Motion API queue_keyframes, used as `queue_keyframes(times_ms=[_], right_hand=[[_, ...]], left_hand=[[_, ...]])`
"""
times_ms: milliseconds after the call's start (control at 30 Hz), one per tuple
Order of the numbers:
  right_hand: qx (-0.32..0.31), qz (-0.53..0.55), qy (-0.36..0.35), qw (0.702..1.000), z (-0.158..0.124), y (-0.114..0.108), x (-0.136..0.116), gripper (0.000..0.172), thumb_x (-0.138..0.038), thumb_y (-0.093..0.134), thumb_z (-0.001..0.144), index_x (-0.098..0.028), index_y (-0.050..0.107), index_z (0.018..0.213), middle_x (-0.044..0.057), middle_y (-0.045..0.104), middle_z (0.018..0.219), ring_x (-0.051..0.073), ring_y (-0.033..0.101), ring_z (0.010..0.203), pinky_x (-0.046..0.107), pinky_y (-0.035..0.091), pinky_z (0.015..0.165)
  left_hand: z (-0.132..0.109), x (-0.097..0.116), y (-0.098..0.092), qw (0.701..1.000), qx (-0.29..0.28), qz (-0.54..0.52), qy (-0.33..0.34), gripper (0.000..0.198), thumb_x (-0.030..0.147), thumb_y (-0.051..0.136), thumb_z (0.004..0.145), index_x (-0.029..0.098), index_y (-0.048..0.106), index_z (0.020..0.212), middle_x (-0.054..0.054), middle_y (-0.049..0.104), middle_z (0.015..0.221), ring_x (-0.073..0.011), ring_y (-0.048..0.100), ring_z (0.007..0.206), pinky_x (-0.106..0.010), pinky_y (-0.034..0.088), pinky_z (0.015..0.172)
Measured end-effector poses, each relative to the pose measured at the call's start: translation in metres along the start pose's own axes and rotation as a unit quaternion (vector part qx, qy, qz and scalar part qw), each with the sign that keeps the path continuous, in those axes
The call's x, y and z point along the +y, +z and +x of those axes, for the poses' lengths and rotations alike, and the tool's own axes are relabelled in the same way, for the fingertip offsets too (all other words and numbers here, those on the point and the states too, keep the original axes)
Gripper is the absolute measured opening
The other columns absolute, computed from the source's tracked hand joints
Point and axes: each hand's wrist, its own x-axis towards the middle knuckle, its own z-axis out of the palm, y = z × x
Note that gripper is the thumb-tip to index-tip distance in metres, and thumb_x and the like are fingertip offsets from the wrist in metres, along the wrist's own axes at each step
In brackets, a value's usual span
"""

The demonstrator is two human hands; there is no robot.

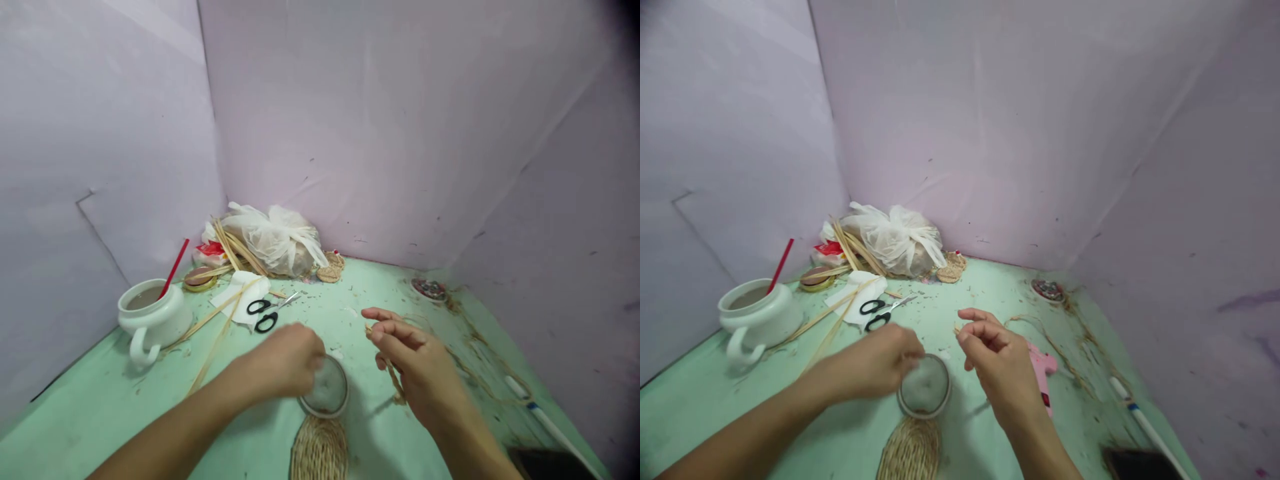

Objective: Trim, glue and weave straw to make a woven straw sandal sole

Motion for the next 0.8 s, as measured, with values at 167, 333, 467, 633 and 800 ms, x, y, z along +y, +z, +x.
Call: queue_keyframes(times_ms=[167,333,467,633,800], right_hand=[[0.015,0.120,0.082,0.989,0.002,0.004,0.003,0.016,-0.031,0.072,0.053,-0.016,0.065,0.053,0.009,0.061,0.096,0.013,0.049,0.066,0.020,0.038,0.044],[0.021,0.148,0.091,0.985,0.003,0.007,0.005,0.017,-0.030,0.074,0.052,-0.015,0.067,0.055,0.006,0.061,0.085,0.009,0.045,0.059,0.017,0.036,0.042],[0.014,0.186,0.107,0.977,0.005,0.007,0.007,0.022,-0.031,0.075,0.053,-0.013,0.071,0.065,0.002,0.057,0.070,0.007,0.042,0.054,0.016,0.036,0.042],[0.018,0.254,0.116,0.960,0.007,0.008,0.008,0.026,-0.029,0.077,0.054,-0.012,0.072,0.071,0.001,0.057,0.063,0.007,0.044,0.054,0.015,0.037,0.042],[0.052,0.317,0.109,0.941,0.005,0.010,0.002,0.021,-0.028,0.077,0.054,-0.014,0.070,0.069,0.001,0.062,0.071,0.007,0.046,0.053,0.016,0.039,0.042]], left_hand=[[0.028,-0.061,-0.007,0.982,0.046,0.085,-0.160,0.015,0.022,0.050,0.081,0.013,0.061,0.085,-0.010,0.062,0.087,-0.0230,0.059,0.081,-0.032,0.044,0.064],[0.042,-0.078,0.010,0.976,0.025,0.121,-0.180,0.027,0.034,0.052,0.086,0.014,0.056,0.104,-0.006,0.059,0.104,-0.0178,0.058,0.091,-0.039,0.048,0.079],[0.038,-0.067,0.005,0.976,0.052,0.113,-0.178,0.011,0.023,0.057,0.078,0.013,0.061,0.077,-0.007,0.063,0.081,-0.0220,0.060,0.082,-0.039,0.044,0.078],[0.016,-0.054,-0.028,0.981,0.112,0.043,-0.152,0.007,0.019,0.048,0.069,0.018,0.054,0.065,-0.005,0.061,0.067,-0.0219,0.059,0.068,-0.029,0.038,0.056],[-0.002,-0.025,-0.038,0.912,0.204,-0.353,-0.053,0.033,0.038,0.051,0.071,0.018,0.048,0.097,0.004,0.052,0.060,-0.0130,0.051,0.056,-0.022,0.038,0.051]])
